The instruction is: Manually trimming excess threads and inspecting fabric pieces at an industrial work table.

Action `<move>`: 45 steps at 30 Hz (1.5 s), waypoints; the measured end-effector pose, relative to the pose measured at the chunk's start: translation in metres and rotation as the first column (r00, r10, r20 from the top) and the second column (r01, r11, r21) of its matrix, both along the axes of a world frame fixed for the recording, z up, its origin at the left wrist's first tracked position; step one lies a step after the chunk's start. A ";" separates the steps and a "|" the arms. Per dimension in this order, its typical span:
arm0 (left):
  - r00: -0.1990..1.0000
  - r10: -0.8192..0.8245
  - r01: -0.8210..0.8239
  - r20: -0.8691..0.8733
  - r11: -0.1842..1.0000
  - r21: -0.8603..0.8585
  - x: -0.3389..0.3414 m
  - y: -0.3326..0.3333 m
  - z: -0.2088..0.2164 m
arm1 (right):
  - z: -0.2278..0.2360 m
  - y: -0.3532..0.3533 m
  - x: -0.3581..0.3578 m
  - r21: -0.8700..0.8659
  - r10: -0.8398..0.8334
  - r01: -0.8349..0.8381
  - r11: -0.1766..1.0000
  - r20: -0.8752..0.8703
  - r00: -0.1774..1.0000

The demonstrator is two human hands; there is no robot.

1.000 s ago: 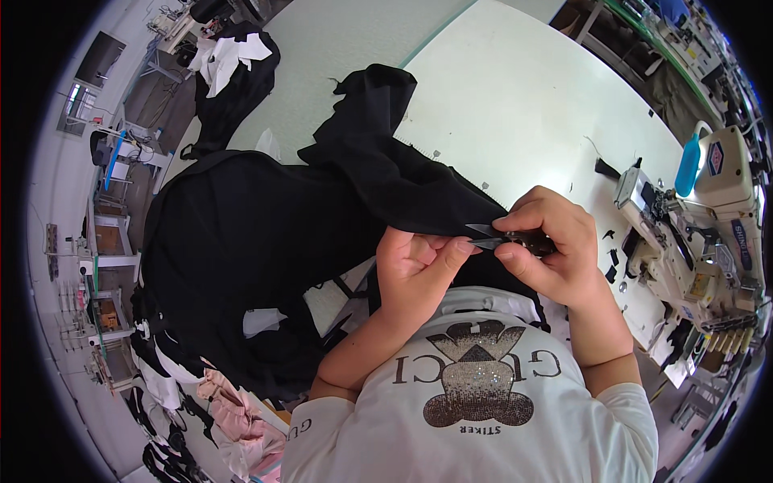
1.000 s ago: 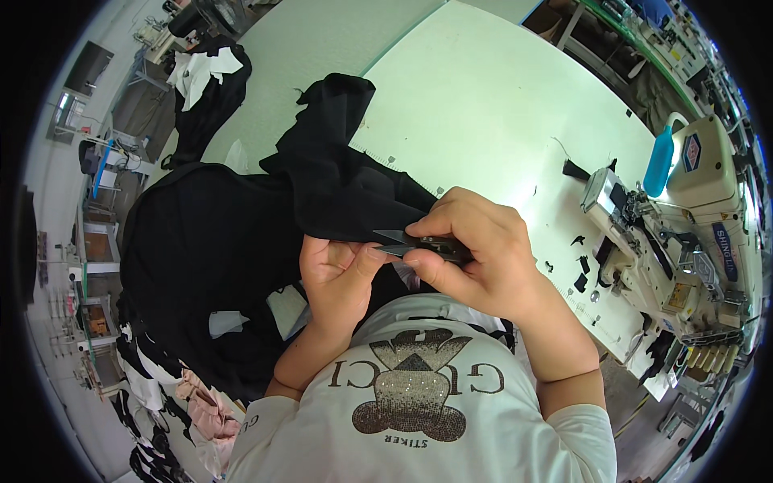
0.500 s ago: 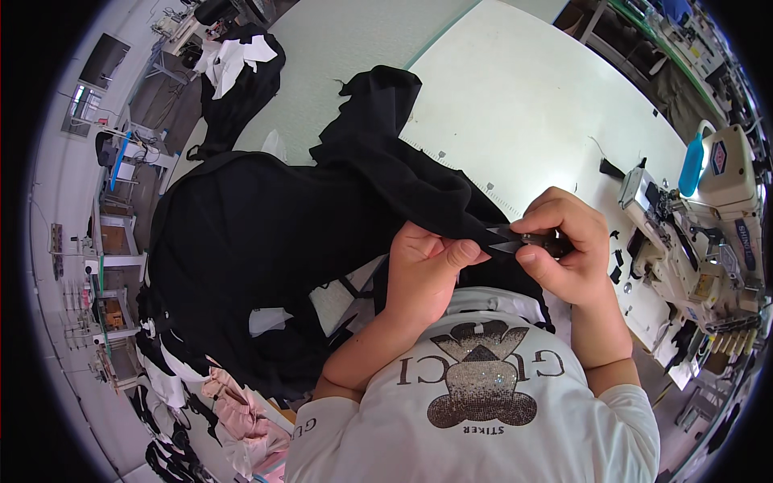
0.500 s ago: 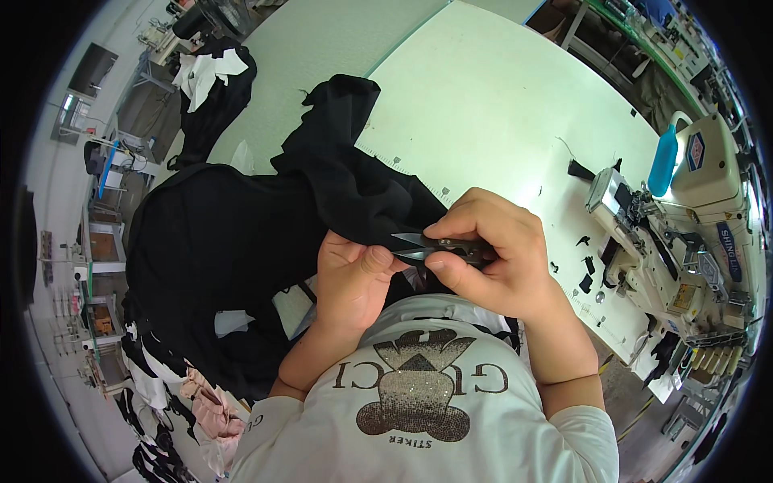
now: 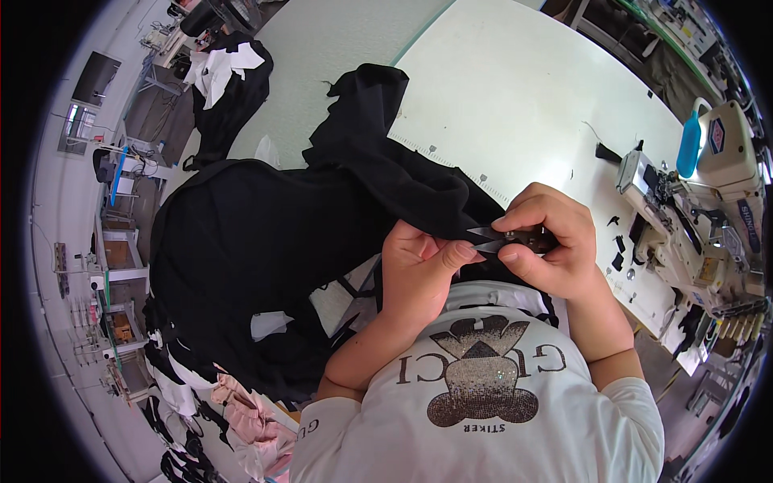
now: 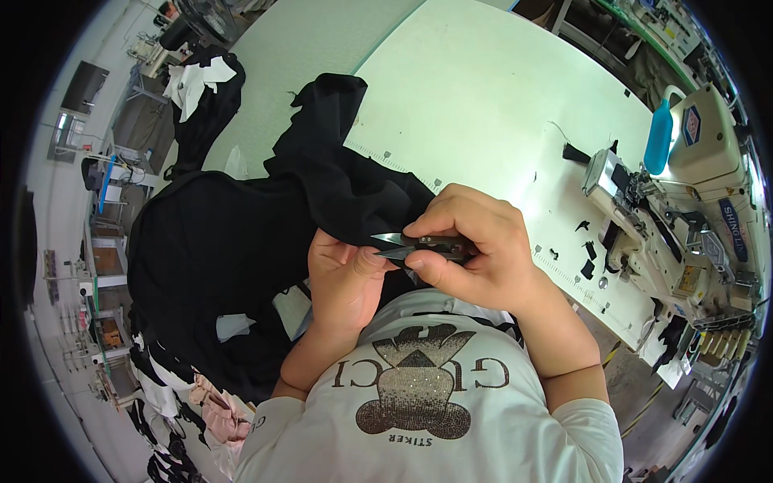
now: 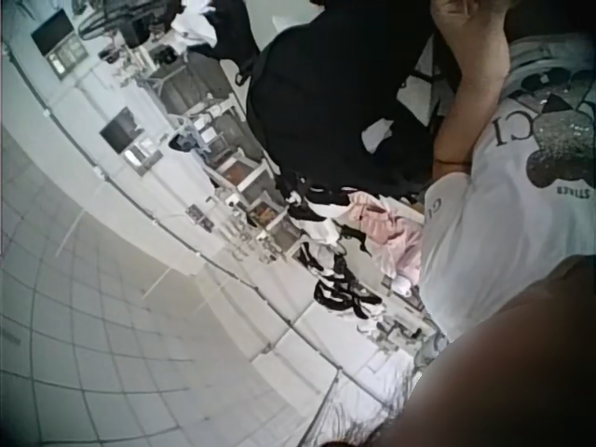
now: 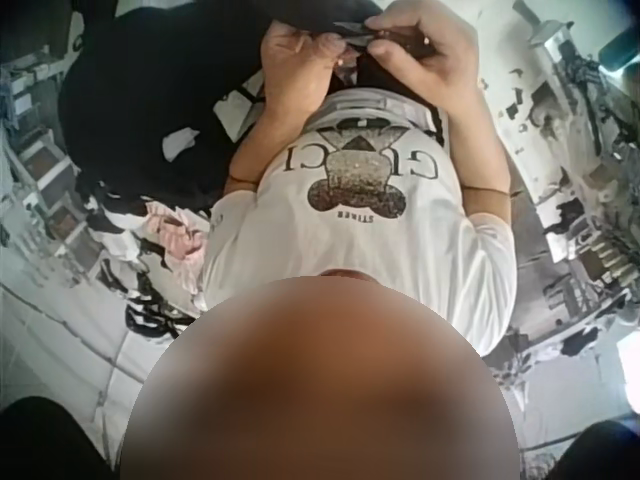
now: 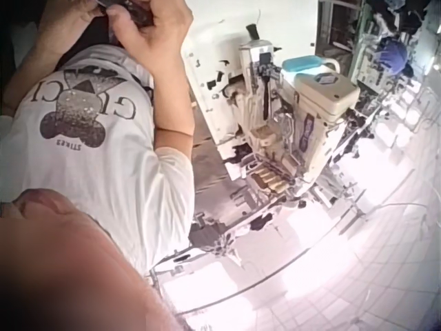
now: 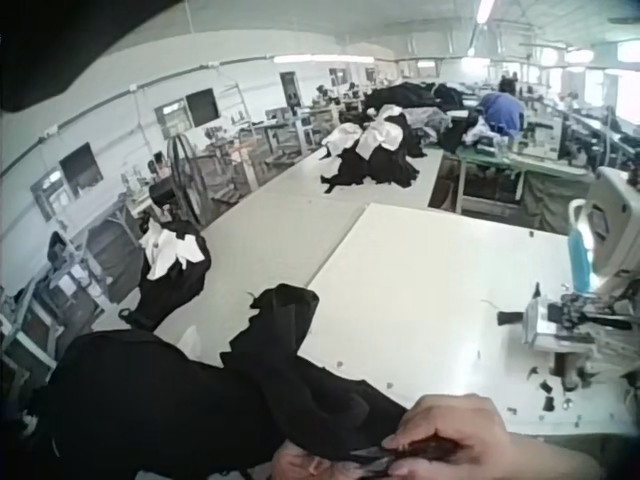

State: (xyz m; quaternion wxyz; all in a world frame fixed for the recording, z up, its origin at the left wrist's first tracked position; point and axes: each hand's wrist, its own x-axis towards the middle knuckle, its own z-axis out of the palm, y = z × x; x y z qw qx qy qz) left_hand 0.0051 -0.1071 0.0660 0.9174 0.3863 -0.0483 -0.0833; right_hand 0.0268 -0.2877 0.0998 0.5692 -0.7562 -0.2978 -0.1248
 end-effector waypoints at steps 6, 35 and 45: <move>0.999 0.038 -0.037 -0.015 0.997 0.069 0.001 -0.003 -0.002 | -0.004 -0.001 -0.004 0.044 0.001 0.002 0.999 -0.054 0.999; 0.999 0.028 -0.033 0.043 0.994 0.106 0.001 -0.006 -0.006 | -0.006 -0.006 -0.009 0.055 -0.038 0.045 0.997 -0.128 0.991; 0.998 0.025 -0.030 0.060 0.995 0.097 0.000 -0.007 -0.003 | -0.004 -0.003 -0.008 0.046 -0.031 0.036 0.998 -0.107 0.994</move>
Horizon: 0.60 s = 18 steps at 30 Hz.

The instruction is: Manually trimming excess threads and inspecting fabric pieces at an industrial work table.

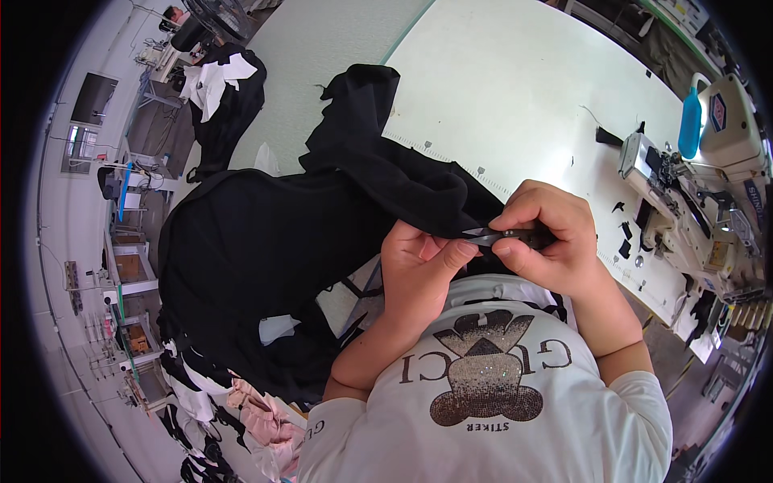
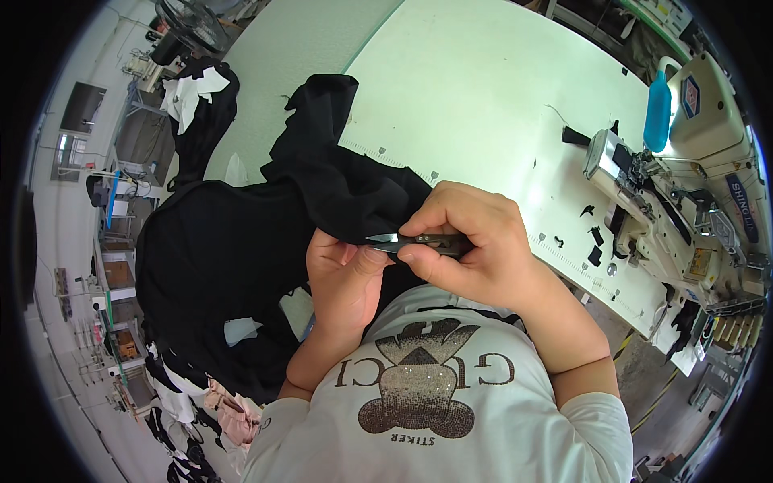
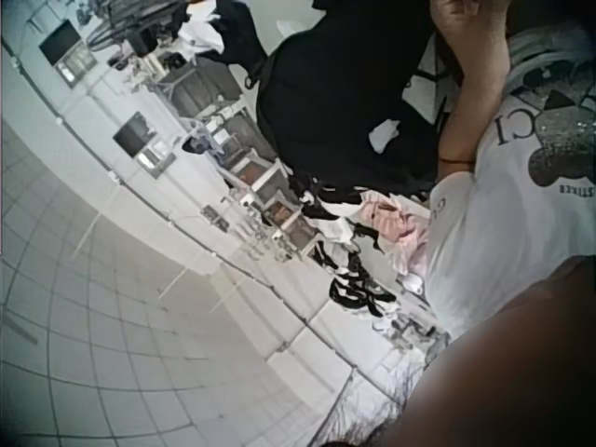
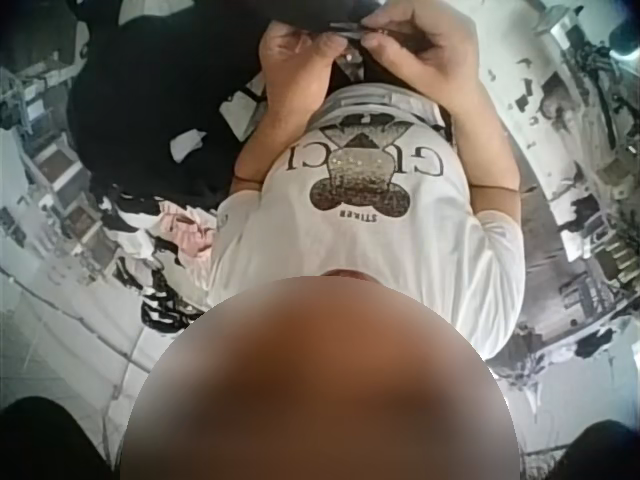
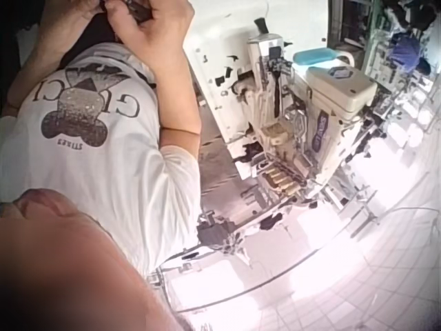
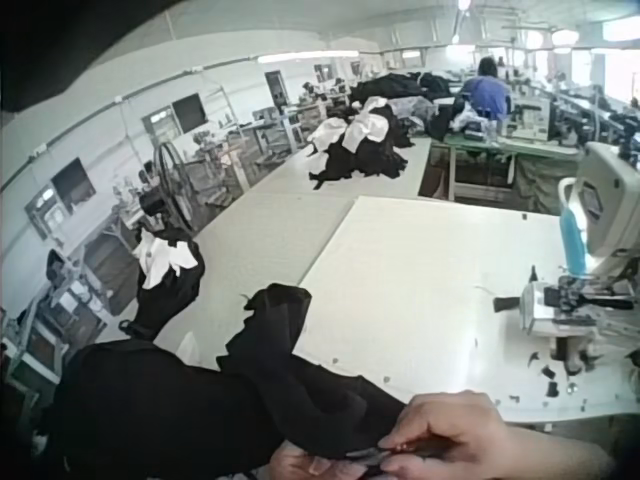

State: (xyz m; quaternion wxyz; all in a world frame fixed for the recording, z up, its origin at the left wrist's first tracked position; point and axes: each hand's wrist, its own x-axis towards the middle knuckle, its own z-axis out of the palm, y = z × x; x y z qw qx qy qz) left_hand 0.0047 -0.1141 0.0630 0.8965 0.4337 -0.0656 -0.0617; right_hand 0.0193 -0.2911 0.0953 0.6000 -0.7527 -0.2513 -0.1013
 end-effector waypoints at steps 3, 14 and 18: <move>1.000 -0.001 0.001 0.005 1.000 0.011 0.002 0.002 0.000 | -0.002 -0.002 -0.001 -0.002 -0.002 0.002 1.000 -0.020 1.000; 1.000 0.012 -0.013 0.019 0.999 0.048 0.002 -0.004 0.007 | 0.003 -0.001 -0.001 -0.037 -0.025 0.026 0.999 0.014 1.000; 0.999 0.013 -0.014 0.040 1.000 0.028 0.002 -0.003 0.005 | -0.001 -0.002 -0.004 -0.031 -0.043 0.042 0.999 -0.024 0.999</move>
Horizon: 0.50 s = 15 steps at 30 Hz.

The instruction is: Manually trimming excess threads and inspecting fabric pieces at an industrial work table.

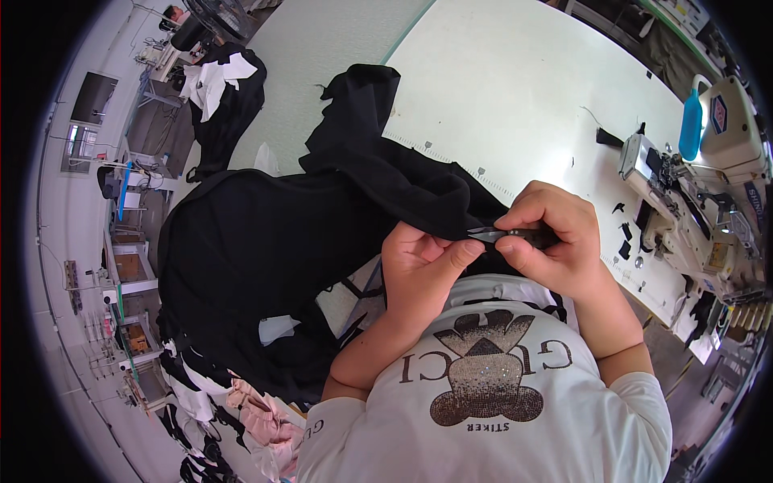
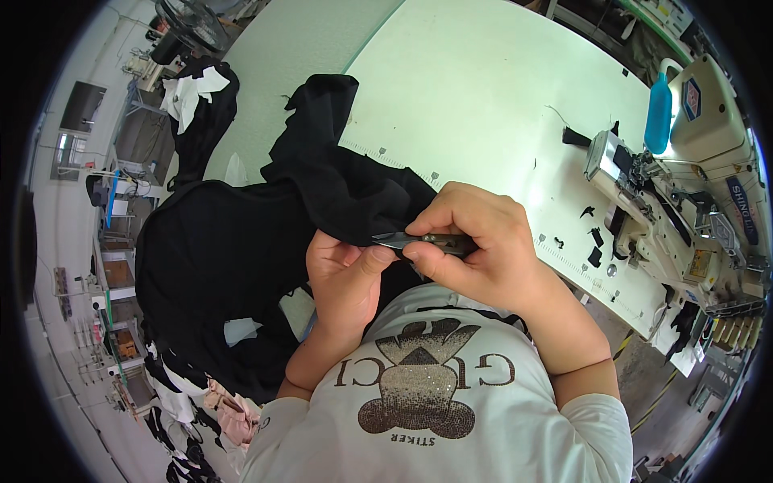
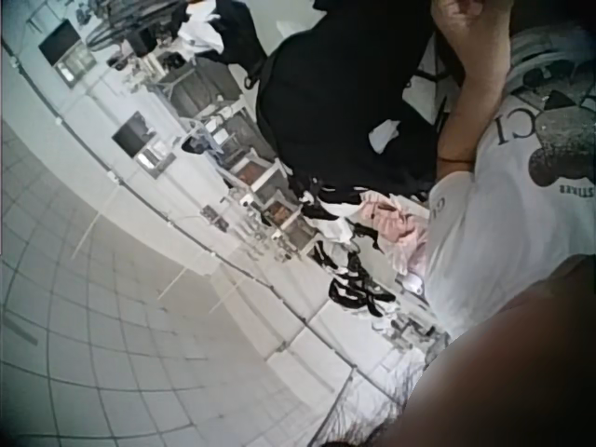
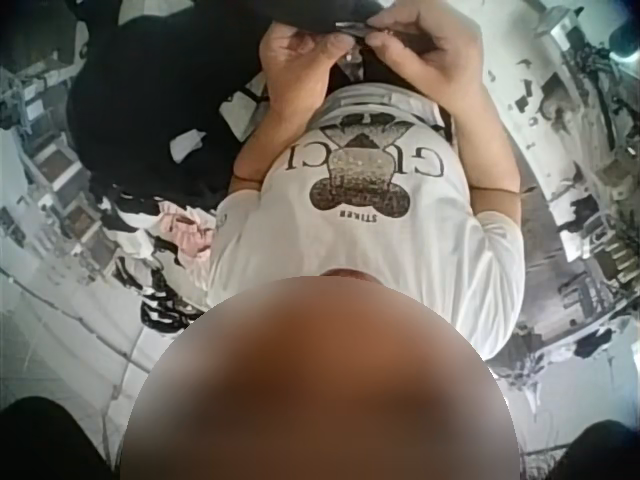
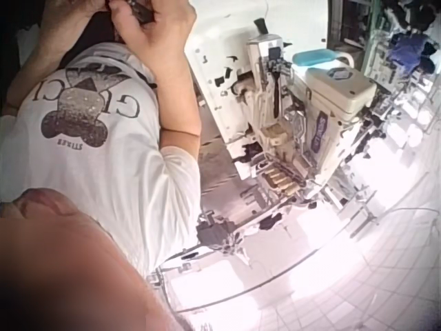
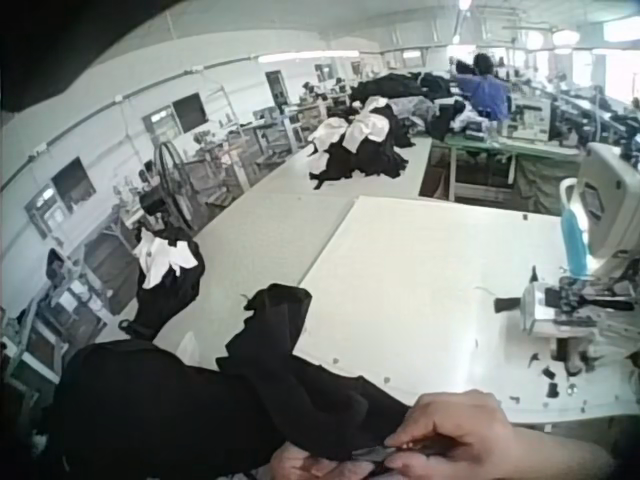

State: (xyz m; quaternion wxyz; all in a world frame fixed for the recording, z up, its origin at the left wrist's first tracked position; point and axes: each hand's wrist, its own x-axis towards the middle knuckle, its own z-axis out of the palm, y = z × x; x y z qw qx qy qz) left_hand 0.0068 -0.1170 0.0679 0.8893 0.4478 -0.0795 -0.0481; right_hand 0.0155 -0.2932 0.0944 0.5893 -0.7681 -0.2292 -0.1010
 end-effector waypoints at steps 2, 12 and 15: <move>1.000 0.001 -0.002 0.007 1.000 0.013 0.000 0.000 0.001 | 0.000 -0.001 0.000 0.011 -0.015 0.016 1.000 -0.020 1.000; 1.000 -0.006 0.004 0.013 0.994 0.111 -0.001 -0.001 0.001 | 0.007 0.000 0.001 -0.082 -0.014 0.021 0.996 0.087 0.996; 1.000 -0.005 0.004 0.009 0.995 0.100 -0.002 0.001 -0.001 | 0.006 -0.001 0.000 -0.092 -0.018 0.027 0.995 0.094 0.995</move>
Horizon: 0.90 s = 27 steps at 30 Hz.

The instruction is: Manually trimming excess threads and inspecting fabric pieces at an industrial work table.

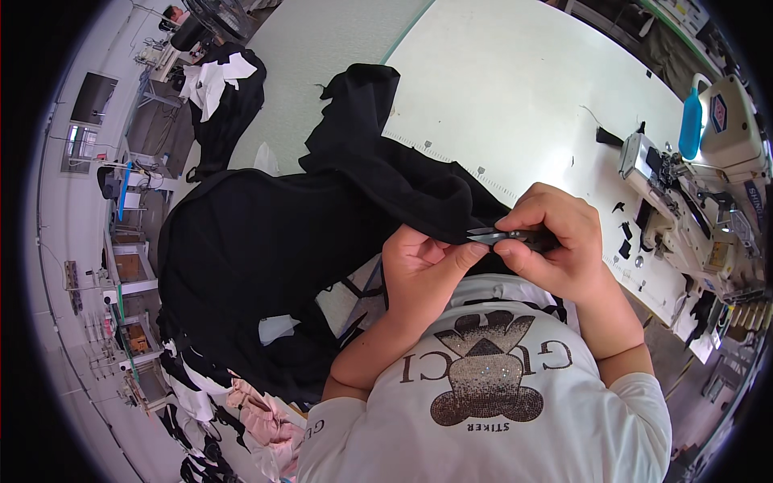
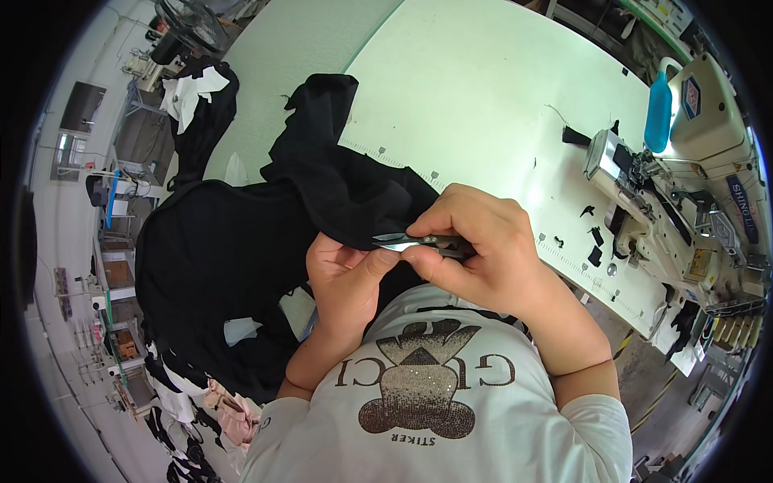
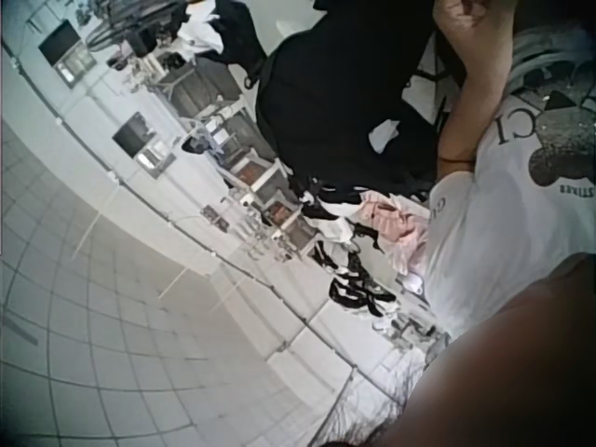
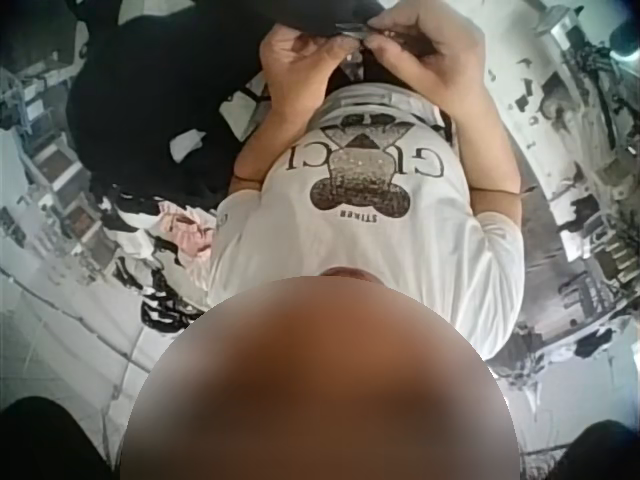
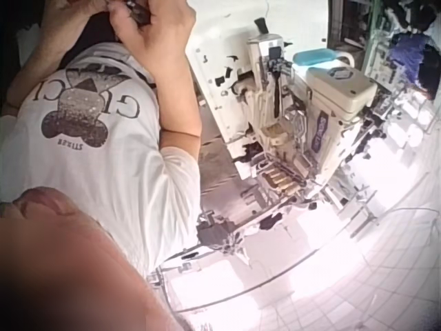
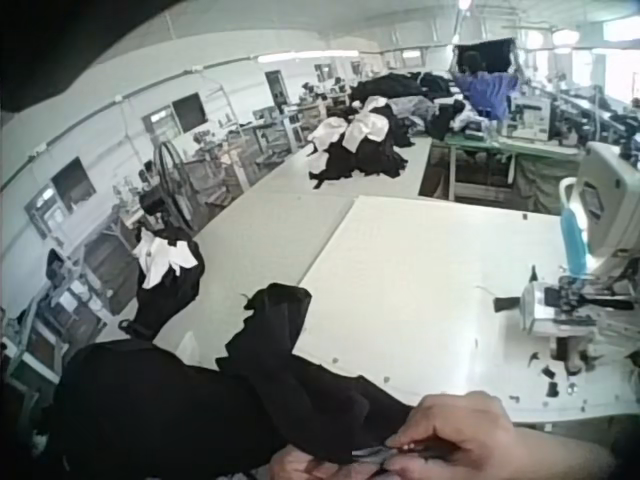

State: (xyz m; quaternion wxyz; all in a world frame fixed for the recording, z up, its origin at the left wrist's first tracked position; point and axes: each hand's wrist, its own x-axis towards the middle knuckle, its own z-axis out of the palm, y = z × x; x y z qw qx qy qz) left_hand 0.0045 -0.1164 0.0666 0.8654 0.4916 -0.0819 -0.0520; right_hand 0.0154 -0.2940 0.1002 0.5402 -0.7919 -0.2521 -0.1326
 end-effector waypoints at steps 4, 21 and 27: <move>1.000 -0.001 0.001 -0.001 1.000 0.007 0.000 0.001 0.000 | 0.000 -0.001 -0.001 -0.009 -0.003 0.004 1.000 0.007 1.000; 0.995 0.044 -0.046 0.088 0.999 0.023 0.001 -0.006 -0.001 | -0.002 -0.003 -0.001 0.001 -0.025 0.025 1.000 0.012 1.000; 0.988 0.112 -0.120 0.106 0.991 0.066 0.001 -0.010 0.002 | -0.001 -0.001 0.001 0.009 -0.023 0.023 1.000 0.018 1.000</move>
